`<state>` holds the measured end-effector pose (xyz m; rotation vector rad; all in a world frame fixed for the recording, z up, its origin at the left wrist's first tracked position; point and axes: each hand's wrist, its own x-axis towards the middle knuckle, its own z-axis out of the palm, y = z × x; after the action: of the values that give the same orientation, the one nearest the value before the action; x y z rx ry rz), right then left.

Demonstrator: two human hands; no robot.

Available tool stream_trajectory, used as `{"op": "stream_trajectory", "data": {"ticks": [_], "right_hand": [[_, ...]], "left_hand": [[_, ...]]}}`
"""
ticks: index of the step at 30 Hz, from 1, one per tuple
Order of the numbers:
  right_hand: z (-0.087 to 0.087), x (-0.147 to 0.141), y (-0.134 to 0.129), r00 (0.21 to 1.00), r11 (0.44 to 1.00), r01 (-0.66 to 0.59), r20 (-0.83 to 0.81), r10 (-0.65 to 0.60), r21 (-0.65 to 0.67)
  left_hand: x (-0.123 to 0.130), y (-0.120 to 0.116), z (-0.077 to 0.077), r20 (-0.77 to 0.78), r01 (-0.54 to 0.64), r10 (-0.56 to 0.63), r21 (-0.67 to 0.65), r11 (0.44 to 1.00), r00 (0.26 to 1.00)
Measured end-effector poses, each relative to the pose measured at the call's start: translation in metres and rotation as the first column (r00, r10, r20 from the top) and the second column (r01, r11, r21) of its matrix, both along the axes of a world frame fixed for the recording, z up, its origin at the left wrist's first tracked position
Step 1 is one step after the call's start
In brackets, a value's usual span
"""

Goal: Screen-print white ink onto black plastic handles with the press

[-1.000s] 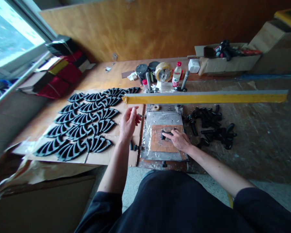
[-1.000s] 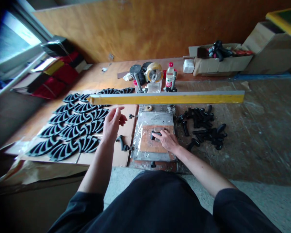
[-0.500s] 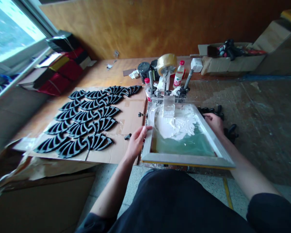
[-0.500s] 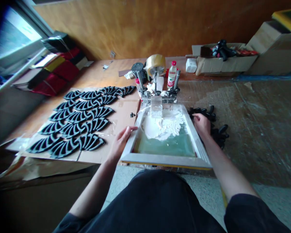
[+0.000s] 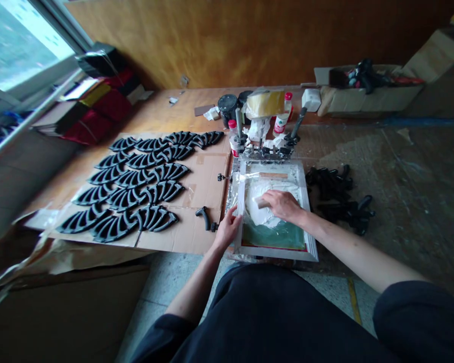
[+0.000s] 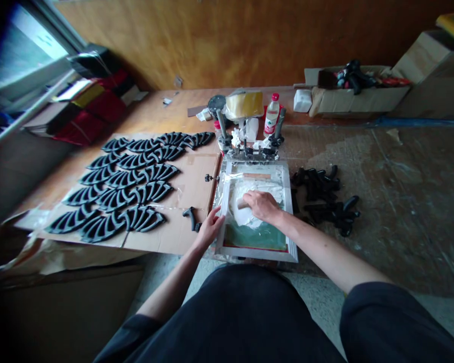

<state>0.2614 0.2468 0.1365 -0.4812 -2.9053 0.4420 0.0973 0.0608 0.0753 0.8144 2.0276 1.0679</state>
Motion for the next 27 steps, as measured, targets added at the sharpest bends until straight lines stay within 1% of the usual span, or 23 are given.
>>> {"op": "stream_trajectory", "data": {"ticks": [1,3,4,5,6,8,10,11,13,15,16,17,19,20,22,23,25,27], "right_hand": [[-0.002,0.011,-0.003,0.995,0.995,-0.101,-0.015,0.100,-0.013],[0.000,0.028,-0.005,0.961,0.960,-0.276,-0.028,0.275,-0.044],[0.003,0.032,-0.005,0.947,0.945,-0.322,-0.020,0.322,-0.059],[0.006,0.034,-0.003,0.941,0.938,-0.337,-0.003,0.338,-0.074],[0.010,0.032,-0.001,0.945,0.942,-0.323,0.015,0.325,-0.086],[0.014,0.025,0.001,0.972,0.970,-0.230,0.022,0.232,-0.083],[0.011,0.019,-0.003,0.990,0.989,-0.140,-0.027,0.138,-0.050],[0.008,0.019,-0.006,0.991,0.992,-0.124,-0.062,0.122,-0.036],[0.001,0.023,-0.014,0.981,0.986,-0.161,-0.111,0.156,-0.034],[-0.003,0.030,-0.019,0.971,0.974,-0.219,-0.116,0.211,-0.063],[-0.001,0.030,-0.019,0.972,0.973,-0.218,-0.110,0.209,-0.076],[0.002,0.028,-0.016,0.978,0.978,-0.189,-0.104,0.181,-0.083],[0.013,0.012,-0.005,0.991,0.995,-0.072,-0.118,0.063,-0.076],[0.021,0.002,0.004,0.991,0.998,-0.007,-0.137,-0.002,-0.065],[0.037,-0.018,0.029,0.978,0.994,0.103,-0.176,-0.110,-0.047],[0.045,-0.023,0.044,0.969,0.988,0.148,-0.194,-0.155,-0.048],[0.058,-0.017,0.077,0.925,0.959,0.264,-0.254,-0.282,-0.102],[0.066,0.007,0.109,0.834,0.899,0.389,-0.339,-0.436,-0.199]], "left_hand": [[0.000,0.000,0.000,0.001,0.001,-0.001,0.003,1.000,1.000],[0.000,-0.001,-0.002,0.011,-0.001,0.001,0.006,1.000,1.000],[0.000,-0.001,-0.003,0.020,-0.002,0.002,0.006,1.000,1.000],[0.000,-0.001,-0.004,0.026,-0.005,0.005,0.007,1.000,1.000],[0.000,-0.001,-0.004,0.029,-0.009,0.008,0.009,1.000,1.000],[-0.001,0.000,-0.005,0.031,-0.016,0.016,0.010,1.000,0.999],[0.000,0.000,-0.005,0.041,-0.023,0.022,0.012,1.000,0.999],[0.000,-0.001,-0.004,0.052,-0.026,0.026,0.015,1.000,0.998],[0.000,-0.001,-0.003,0.079,-0.035,0.033,0.024,0.999,0.996],[0.001,-0.001,0.000,0.093,-0.043,0.040,0.033,0.999,0.995],[0.001,-0.001,0.002,0.099,-0.047,0.044,0.035,0.998,0.994],[0.001,-0.002,0.005,0.111,-0.049,0.045,0.038,0.998,0.993],[0.001,-0.002,0.014,0.156,-0.044,0.035,0.056,0.997,0.987],[0.000,-0.002,0.021,0.193,-0.040,0.025,0.074,0.996,0.981],[0.000,-0.003,0.040,0.268,-0.048,0.015,0.119,0.992,0.963],[0.000,-0.003,0.052,0.290,-0.062,0.018,0.143,0.988,0.957],[0.000,0.000,0.078,0.319,-0.099,0.037,0.183,0.978,0.947],[0.001,0.009,0.104,0.337,-0.124,0.043,0.224,0.967,0.941]]}}
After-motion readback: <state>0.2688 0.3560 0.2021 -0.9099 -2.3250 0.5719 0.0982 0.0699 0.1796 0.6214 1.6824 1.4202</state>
